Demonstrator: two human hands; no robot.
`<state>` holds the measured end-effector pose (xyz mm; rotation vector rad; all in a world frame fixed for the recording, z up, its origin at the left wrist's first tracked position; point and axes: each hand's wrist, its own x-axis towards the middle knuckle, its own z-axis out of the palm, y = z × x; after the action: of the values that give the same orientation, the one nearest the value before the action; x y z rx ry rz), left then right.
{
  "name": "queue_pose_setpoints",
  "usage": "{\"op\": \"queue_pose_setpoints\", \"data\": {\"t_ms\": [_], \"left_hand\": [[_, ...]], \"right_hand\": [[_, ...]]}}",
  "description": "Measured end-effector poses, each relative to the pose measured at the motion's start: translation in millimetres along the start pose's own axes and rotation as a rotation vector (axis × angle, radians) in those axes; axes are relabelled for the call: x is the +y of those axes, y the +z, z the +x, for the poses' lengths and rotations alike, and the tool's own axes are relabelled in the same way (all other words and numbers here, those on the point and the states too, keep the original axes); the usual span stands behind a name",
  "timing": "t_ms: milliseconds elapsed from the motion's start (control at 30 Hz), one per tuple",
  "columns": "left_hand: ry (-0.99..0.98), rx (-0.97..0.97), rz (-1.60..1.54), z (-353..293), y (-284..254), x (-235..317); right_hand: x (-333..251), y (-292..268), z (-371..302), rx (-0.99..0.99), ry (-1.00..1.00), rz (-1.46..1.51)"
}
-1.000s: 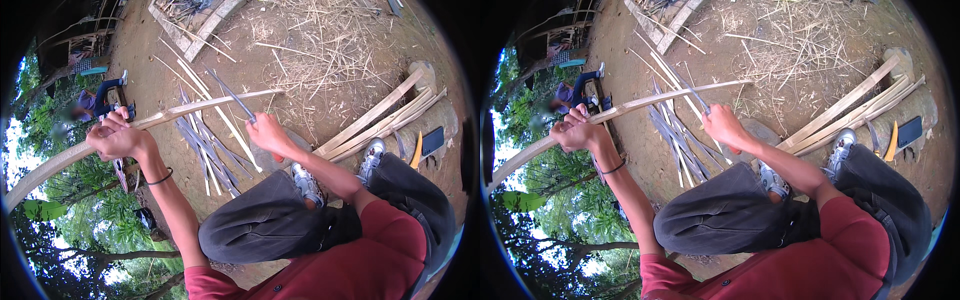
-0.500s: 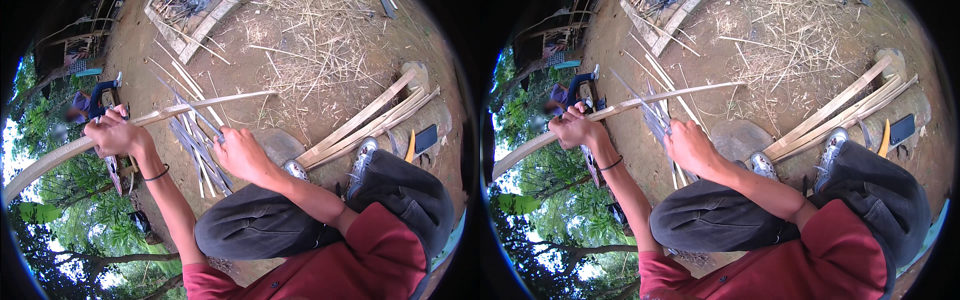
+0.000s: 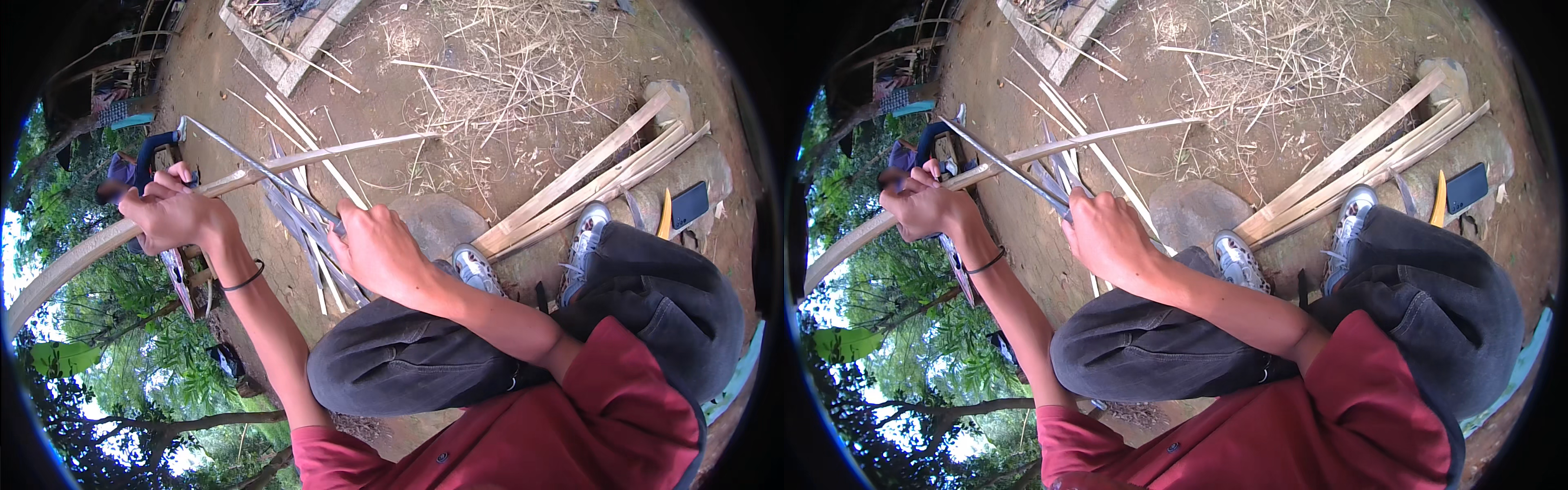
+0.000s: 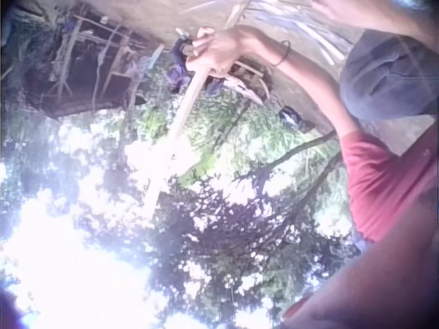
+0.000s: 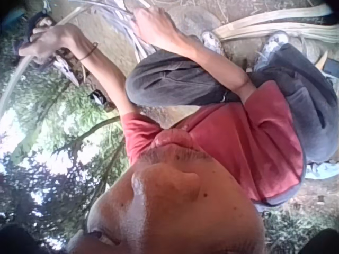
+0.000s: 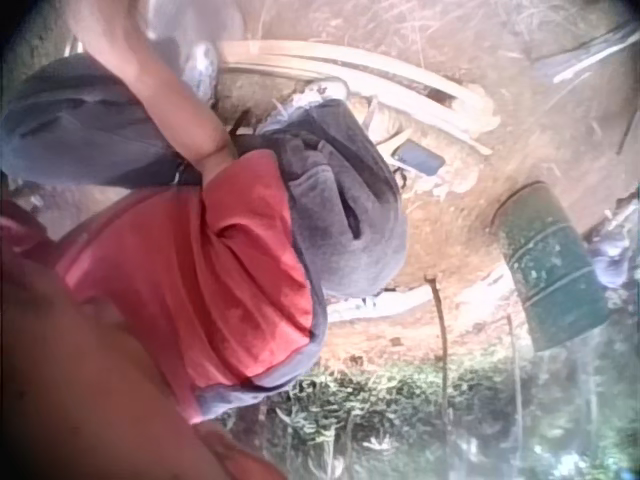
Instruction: The person shaves a thin strip of bamboo using a knife while holding the strip by hand.
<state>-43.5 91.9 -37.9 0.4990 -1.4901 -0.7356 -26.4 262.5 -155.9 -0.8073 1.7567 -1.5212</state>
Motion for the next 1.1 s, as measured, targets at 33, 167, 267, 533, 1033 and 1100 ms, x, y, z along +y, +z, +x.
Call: {"op": "queue_pose_setpoints", "data": {"t_ms": [33, 167, 267, 533, 1033, 1100], "left_hand": [[0.002, -0.003, 0.001, -2.0, 1.4, 2.4], [-0.032, 0.023, 0.005, -0.6, -0.6, -1.5], [-0.091, 0.099, 0.007, 11.0, -17.1, -8.5], [-0.086, 0.073, 0.014, 1.6, -14.9, -0.4], [-0.093, 0.133, 0.032, -2.7, 13.9, 7.5], [-0.132, 0.187, 0.019, 11.6, -7.7, -4.6]], "right_hand": [[3.5, 4.8, -1.0, 0.007, -0.012, -0.074], [73.4, 19.3, 15.8, 0.053, 0.112, 0.051], [67.6, 28.5, 13.9, 0.040, 0.094, 0.067], [32.4, 19.8, 8.3, 0.000, 0.048, -0.026], [85.5, 20.2, 19.7, 0.057, 0.073, -0.111], [91.3, 16.3, 27.3, 0.092, 0.033, -0.111]]}}
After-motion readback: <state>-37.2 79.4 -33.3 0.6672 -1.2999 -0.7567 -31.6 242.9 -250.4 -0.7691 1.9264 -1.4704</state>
